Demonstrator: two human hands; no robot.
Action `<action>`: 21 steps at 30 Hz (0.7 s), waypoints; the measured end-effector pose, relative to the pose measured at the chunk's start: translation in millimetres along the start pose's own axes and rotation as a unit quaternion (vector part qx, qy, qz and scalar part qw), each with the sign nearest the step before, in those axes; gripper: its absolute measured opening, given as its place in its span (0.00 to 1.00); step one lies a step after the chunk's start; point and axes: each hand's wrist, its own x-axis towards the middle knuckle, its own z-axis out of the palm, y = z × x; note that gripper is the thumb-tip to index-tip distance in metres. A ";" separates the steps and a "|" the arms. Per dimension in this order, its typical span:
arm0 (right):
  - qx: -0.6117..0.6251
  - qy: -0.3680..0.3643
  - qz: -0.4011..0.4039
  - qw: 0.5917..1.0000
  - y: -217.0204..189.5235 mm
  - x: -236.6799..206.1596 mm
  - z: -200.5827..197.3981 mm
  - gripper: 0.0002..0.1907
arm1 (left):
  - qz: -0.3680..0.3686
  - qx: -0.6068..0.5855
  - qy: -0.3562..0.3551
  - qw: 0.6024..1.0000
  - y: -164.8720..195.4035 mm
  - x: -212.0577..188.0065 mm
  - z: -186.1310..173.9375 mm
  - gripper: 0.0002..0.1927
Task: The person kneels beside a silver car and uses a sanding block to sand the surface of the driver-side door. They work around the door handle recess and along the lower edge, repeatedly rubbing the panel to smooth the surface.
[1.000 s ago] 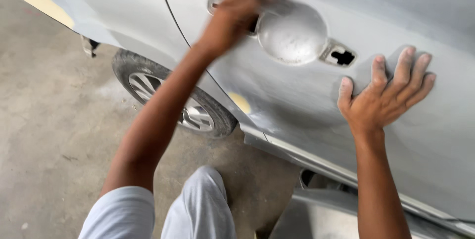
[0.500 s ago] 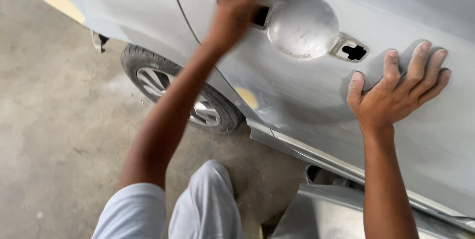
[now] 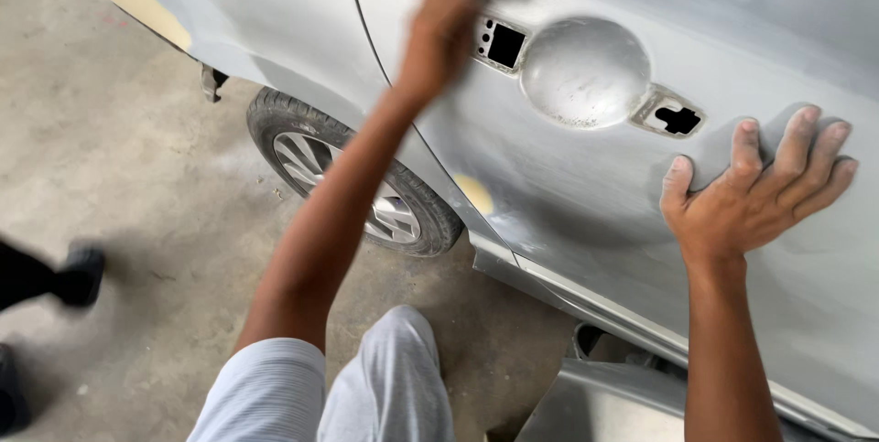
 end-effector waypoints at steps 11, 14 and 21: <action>-0.001 0.008 0.019 1.000 -3.3 0.1 1.7 0.33 | -0.005 0.054 -0.019 0.998 44.3 -13.9 28.8 0.14; 0.013 0.008 0.005 1.000 -1.1 -1.0 1.0 0.33 | -0.133 0.053 -0.019 0.990 1.7 -5.2 -23.1 0.20; 0.001 0.006 0.028 1.000 -5.1 -4.2 2.8 0.31 | -0.043 -0.264 0.154 0.951 -6.0 1.7 -31.3 0.26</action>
